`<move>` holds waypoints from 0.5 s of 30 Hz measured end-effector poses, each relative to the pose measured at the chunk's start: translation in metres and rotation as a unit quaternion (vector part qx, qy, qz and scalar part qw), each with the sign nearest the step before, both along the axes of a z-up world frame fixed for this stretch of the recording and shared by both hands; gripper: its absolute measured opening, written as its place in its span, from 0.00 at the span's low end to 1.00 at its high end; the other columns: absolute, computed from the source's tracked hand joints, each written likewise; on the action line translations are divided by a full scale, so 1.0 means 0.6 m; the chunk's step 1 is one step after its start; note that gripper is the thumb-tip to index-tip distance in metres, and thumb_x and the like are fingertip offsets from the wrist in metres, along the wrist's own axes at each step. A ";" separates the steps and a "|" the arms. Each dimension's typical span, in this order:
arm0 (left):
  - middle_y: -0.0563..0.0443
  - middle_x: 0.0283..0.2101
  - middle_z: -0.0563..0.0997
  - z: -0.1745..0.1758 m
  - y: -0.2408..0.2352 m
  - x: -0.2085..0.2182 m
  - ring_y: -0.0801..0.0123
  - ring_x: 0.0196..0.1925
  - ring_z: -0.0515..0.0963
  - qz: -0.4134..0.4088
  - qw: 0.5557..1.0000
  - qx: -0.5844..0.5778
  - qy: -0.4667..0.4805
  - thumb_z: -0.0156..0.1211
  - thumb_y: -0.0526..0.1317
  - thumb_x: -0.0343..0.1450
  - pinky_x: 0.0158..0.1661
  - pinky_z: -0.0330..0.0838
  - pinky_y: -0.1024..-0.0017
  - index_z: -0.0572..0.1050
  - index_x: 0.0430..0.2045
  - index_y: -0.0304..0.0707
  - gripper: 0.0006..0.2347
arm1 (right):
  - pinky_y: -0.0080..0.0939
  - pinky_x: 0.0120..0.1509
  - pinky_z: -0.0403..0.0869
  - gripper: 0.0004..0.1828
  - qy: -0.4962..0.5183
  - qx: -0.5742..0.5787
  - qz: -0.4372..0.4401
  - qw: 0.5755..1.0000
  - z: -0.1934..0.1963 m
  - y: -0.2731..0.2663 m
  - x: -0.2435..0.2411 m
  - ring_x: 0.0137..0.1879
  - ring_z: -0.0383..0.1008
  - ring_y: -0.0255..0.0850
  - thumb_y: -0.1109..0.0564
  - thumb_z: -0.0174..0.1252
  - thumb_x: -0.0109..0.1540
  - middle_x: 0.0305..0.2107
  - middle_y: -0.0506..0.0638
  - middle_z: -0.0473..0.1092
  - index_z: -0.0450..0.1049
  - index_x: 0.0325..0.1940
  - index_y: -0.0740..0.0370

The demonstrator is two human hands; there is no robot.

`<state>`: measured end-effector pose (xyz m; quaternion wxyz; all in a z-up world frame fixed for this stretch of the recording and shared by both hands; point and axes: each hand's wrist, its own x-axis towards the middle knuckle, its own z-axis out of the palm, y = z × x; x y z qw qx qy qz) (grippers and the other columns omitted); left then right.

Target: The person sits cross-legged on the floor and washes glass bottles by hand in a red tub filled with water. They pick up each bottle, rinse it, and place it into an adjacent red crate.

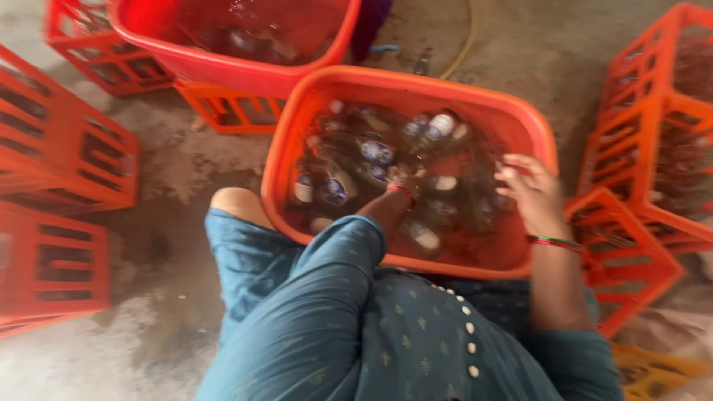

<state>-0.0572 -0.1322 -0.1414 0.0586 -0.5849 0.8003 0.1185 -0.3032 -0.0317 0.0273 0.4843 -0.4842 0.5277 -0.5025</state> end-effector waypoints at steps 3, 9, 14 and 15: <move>0.51 0.64 0.70 -0.004 0.008 -0.032 0.55 0.70 0.61 0.063 0.997 -0.004 0.037 0.55 0.47 0.69 0.61 0.55 0.49 0.65 0.64 0.45 0.25 | 0.35 0.47 0.78 0.16 -0.007 0.006 0.009 1.000 0.000 0.021 0.012 0.51 0.77 0.38 0.59 0.58 0.68 0.52 0.48 0.72 0.72 0.61 0.61; 0.50 0.65 0.69 0.003 -0.002 -0.016 0.55 0.71 0.60 0.026 0.999 -0.007 0.021 0.53 0.45 0.71 0.62 0.53 0.47 0.68 0.62 0.48 0.22 | 0.35 0.46 0.78 0.14 0.000 0.048 -0.033 0.998 -0.027 0.024 0.009 0.49 0.77 0.36 0.58 0.59 0.68 0.50 0.46 0.71 0.73 0.58 0.60; 0.50 0.66 0.67 -0.010 0.012 -0.015 0.55 0.72 0.60 0.067 0.997 0.030 0.034 0.51 0.43 0.72 0.62 0.52 0.46 0.70 0.60 0.49 0.19 | 0.35 0.45 0.78 0.10 -0.039 0.075 -0.050 0.995 -0.054 0.017 0.004 0.46 0.77 0.34 0.57 0.60 0.68 0.48 0.44 0.73 0.75 0.54 0.56; 0.50 0.66 0.67 -0.007 0.009 -0.015 0.55 0.72 0.60 0.062 0.997 0.030 0.023 0.51 0.42 0.72 0.62 0.51 0.45 0.71 0.60 0.50 0.19 | 0.35 0.45 0.78 0.09 -0.046 0.085 -0.054 0.994 -0.054 0.011 0.011 0.46 0.77 0.33 0.56 0.60 0.68 0.48 0.43 0.73 0.75 0.53 0.56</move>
